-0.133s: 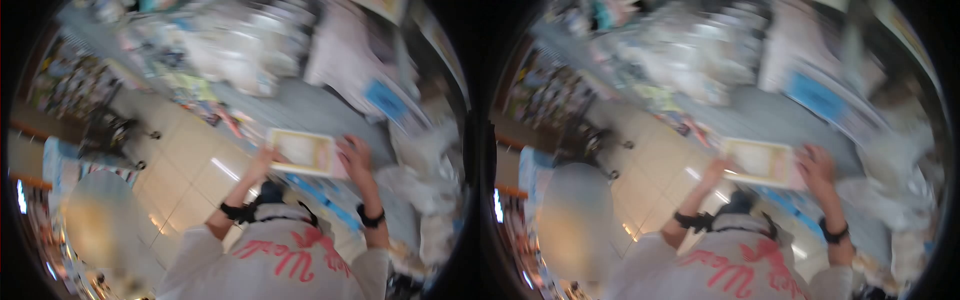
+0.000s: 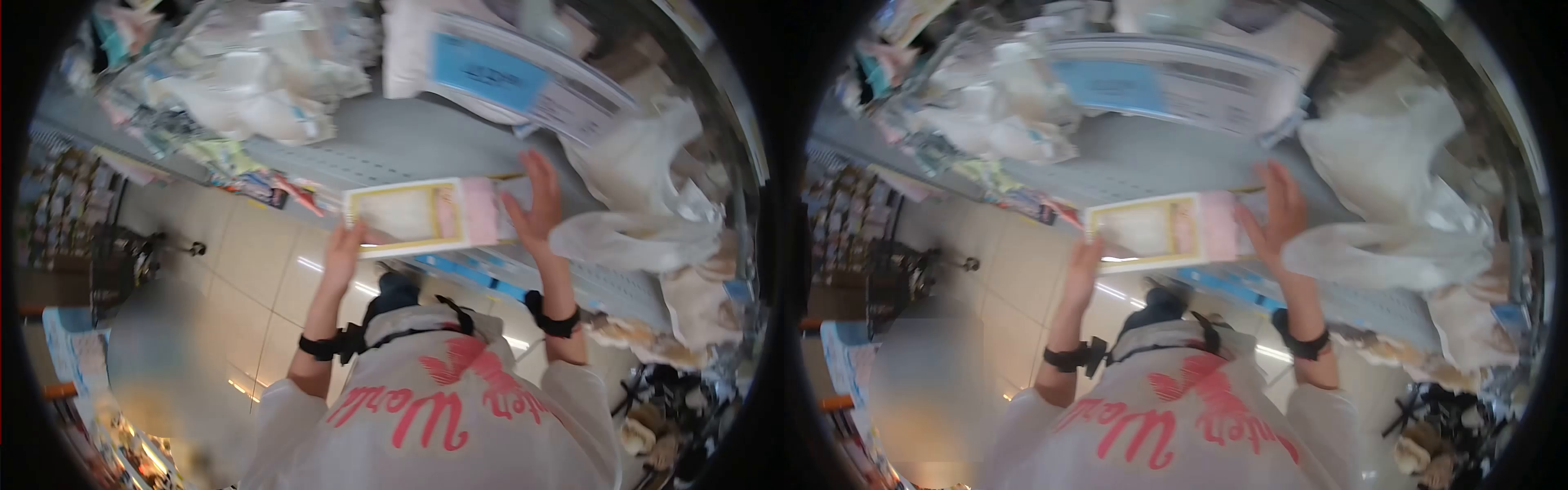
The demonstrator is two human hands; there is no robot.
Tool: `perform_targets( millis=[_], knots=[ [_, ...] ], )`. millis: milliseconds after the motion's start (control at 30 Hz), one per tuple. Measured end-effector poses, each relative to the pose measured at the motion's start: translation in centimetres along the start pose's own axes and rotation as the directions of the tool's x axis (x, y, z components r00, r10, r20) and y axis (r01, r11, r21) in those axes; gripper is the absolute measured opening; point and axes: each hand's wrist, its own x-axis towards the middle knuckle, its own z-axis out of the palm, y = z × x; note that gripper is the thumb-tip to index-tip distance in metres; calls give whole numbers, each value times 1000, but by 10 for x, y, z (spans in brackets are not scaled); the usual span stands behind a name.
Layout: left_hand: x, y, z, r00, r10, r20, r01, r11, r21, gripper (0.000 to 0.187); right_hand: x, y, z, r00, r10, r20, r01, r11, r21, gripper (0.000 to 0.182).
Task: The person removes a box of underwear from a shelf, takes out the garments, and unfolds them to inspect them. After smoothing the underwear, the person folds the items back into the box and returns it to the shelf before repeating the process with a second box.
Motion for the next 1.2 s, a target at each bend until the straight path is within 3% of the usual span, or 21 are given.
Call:
perform_targets(
  millis=[33,67,100,133,167,233,300,533,600,633,700,833,1000,1200],
  knots=[
    [-6,4,7,1000,10,-28,-13,996,-91,27,-8,3,-10,973,150,-176,-129,984,127,62],
    [32,-7,18,987,142,-76,-156,958,-240,24,10,23,-3,932,251,-260,-199,957,211,63],
    [45,-13,8,986,154,-59,-164,957,-239,24,8,34,15,926,257,-277,-205,957,204,63],
    [48,-28,-5,987,152,-59,-160,971,-179,25,-6,44,37,879,451,-153,-334,814,475,65],
    [49,-38,-6,987,150,-61,-157,979,-129,28,-16,50,46,809,588,14,-438,586,682,66],
    [51,-31,13,984,169,-61,-178,962,-207,28,-15,31,39,848,530,-18,-390,647,656,70],
    [46,-24,15,991,130,10,-125,966,-225,26,-21,18,39,913,396,-95,-313,832,459,65],
    [47,-35,18,989,147,-2,-142,954,-264,24,-10,5,18,916,400,-15,-358,836,415,60],
    [42,-27,25,991,130,4,-124,955,-268,24,-2,-3,5,951,192,-242,-178,981,80,52],
    [42,-24,26,992,124,6,-118,958,-261,24,1,-4,4,953,188,-239,-174,981,81,52],
    [43,-26,28,992,121,17,-112,957,-268,26,3,-7,2,992,-92,-84,95,995,37,44],
    [45,-24,26,991,121,64,-96,947,-305,26,-6,-7,19,999,-30,42,23,988,155,39],
    [43,-13,26,981,188,48,-171,956,-239,27,-3,-1,30,995,-59,-79,68,991,113,32],
    [44,-14,31,972,236,-2,-233,959,-158,28,3,-2,29,994,-76,-74,82,994,77,33]
  ],
)
